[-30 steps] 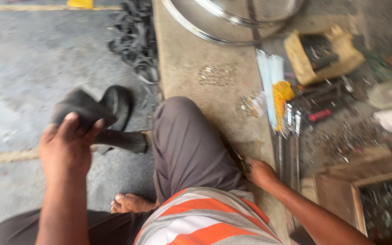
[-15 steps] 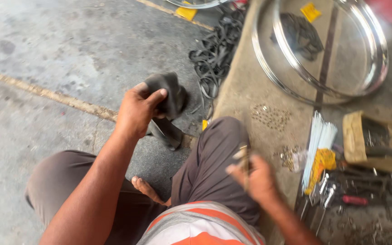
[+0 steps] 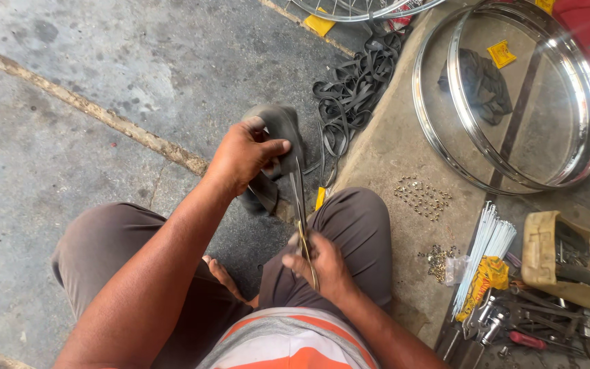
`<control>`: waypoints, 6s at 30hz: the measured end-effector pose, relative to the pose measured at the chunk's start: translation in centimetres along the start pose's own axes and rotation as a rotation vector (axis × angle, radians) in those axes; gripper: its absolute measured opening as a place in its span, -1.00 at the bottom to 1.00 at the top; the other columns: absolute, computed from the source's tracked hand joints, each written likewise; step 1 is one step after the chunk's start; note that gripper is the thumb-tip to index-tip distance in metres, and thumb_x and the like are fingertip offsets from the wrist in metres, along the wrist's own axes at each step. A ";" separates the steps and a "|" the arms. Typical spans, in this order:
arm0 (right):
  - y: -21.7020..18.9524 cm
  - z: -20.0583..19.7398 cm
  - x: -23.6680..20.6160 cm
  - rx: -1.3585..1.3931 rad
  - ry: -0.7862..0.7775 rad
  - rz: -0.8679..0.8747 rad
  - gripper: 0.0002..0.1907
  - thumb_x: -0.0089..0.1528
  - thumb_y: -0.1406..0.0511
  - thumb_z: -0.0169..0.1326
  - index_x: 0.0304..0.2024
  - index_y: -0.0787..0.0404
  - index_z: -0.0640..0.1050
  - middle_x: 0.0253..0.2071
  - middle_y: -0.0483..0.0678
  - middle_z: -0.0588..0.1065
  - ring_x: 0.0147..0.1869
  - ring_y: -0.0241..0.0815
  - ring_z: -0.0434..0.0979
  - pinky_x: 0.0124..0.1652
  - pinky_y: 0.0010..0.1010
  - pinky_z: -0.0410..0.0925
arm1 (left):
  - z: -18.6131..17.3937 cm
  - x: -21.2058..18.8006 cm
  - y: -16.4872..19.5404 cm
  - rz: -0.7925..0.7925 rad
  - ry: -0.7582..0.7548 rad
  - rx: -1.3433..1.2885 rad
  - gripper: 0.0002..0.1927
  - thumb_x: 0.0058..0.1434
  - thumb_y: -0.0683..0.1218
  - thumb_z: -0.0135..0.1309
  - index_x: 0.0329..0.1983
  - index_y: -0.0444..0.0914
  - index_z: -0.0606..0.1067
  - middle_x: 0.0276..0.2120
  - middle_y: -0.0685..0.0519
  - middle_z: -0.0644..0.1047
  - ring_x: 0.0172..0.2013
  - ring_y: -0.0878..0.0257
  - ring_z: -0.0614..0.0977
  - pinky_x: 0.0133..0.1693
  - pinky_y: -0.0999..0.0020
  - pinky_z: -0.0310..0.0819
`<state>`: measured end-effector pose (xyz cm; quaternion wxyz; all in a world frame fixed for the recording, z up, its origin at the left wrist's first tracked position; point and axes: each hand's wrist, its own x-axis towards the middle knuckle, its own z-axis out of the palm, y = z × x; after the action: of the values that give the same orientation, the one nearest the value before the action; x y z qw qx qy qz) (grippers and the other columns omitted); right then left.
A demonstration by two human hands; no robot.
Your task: The person sits on the ground and cuts a black rubber bicycle inner tube into strips using scissors, rotating the tube and repositioning it between cuts, with cut pieces accumulating beside them.
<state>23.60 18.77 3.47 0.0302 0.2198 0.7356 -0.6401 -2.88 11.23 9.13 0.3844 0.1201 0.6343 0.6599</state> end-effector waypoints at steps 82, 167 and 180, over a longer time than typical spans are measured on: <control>-1.0 0.7 2.2 -0.195 0.167 -0.052 -0.77 0.25 0.21 0.24 -0.30 0.21 0.52 -0.62 -0.18 0.47 -0.56 -0.42 0.48 -0.49 -0.51 0.38 | 0.3 0.2 -2.9 -0.097 -0.069 -0.191 -0.52 0.18 -0.32 0.18 0.20 -0.41 0.43 -0.27 -0.05 0.63 -0.30 0.25 0.71 -0.30 0.40 0.67; -0.6 1.4 2.4 -0.256 0.157 -0.102 -0.79 0.25 0.24 0.20 -0.32 0.27 0.55 -0.54 -0.04 0.57 -0.43 -0.25 0.64 -0.37 -0.39 0.48 | -0.4 -0.9 -3.6 -0.045 -0.090 -0.187 -0.73 0.25 -0.34 0.13 0.02 -0.43 0.55 -0.36 0.06 0.57 -0.42 0.35 0.59 -0.32 0.44 0.53; -0.8 1.3 2.5 -0.225 0.183 -0.172 -0.77 0.25 0.22 0.21 -0.33 0.27 0.54 -0.53 -0.05 0.55 -0.41 -0.22 0.63 -0.33 -0.36 0.47 | 0.1 -1.8 -3.2 -0.026 -0.223 -0.103 -0.47 0.13 -0.34 0.13 0.22 -0.31 0.49 -0.37 0.10 0.53 -0.36 0.33 0.60 -0.25 0.38 0.62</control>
<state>20.76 18.17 3.18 -0.0672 0.2087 0.8184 -0.5312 -0.47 9.77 6.72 0.4667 0.1645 0.5546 0.6690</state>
